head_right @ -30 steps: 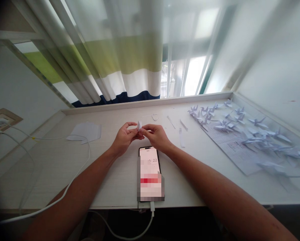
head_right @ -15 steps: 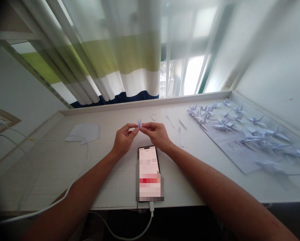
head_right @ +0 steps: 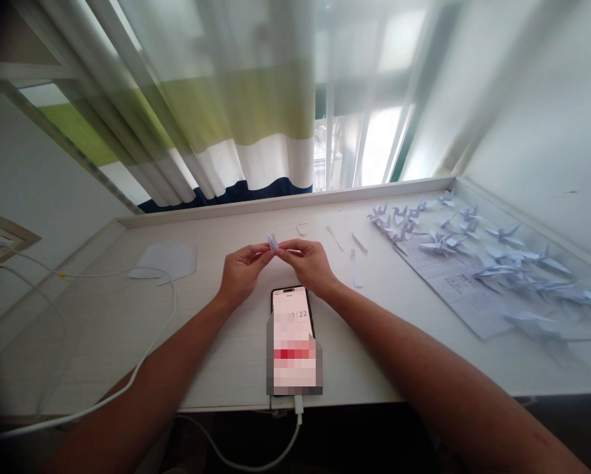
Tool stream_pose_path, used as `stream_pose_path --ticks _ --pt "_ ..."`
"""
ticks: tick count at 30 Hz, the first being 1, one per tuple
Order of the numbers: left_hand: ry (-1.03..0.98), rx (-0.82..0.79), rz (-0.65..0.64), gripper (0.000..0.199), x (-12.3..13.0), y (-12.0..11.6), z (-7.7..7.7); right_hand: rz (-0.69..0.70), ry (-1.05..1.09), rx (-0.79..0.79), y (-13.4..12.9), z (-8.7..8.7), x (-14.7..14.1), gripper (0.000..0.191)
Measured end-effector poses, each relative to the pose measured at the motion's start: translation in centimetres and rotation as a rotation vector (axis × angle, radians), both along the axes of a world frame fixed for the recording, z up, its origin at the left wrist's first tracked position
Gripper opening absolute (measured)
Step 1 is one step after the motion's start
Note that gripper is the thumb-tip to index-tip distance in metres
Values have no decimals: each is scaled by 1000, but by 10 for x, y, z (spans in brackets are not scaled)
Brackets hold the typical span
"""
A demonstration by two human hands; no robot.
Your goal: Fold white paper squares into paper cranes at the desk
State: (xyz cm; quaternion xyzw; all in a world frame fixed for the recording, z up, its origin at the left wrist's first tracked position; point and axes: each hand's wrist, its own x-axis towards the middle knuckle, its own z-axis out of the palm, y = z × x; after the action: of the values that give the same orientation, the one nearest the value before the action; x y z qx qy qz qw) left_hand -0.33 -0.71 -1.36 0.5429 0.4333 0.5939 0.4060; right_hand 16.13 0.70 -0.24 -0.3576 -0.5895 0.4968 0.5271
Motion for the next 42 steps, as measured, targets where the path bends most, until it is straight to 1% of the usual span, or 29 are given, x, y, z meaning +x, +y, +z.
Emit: stream_pose_path --ticks 5,9,11,15,18,21,24,27,33,38,40,42 --pt "52 23 42 20 1 -1 -1 -55 -63 25 -1 -2 -1 32" --pt "63 3 76 21 1 0 -1 -103 -66 47 -1 -2 -2 32" --pt "38 -12 68 23 2 1 -2 -121 -74 47 -1 -1 -2 33" --pt "-58 -22 1 26 4 2 -3 -136 -71 26 -1 0 -2 38" --pt "-57 -40 -9 29 4 2 -4 -138 -59 3 -1 -1 -2 39" --pt "-22 -35 21 28 2 2 -4 -135 -51 -1 1 -3 -2 37" --pt "-8 -24 41 26 1 3 -4 -133 14 -3 2 -5 -3 36" --pt "-17 -19 34 27 1 4 -5 -111 57 -4 3 -6 -4 35" --pt "0 13 29 22 2 3 -7 -100 -28 56 2 -8 -3 31" --pt "0 27 57 19 5 0 -3 -95 11 62 4 -11 -4 25" --pt "-44 34 67 22 6 -1 -2 -91 41 51 5 -11 -5 25" --pt "-92 17 65 30 6 -1 -1 -86 74 27 5 -11 -6 28"
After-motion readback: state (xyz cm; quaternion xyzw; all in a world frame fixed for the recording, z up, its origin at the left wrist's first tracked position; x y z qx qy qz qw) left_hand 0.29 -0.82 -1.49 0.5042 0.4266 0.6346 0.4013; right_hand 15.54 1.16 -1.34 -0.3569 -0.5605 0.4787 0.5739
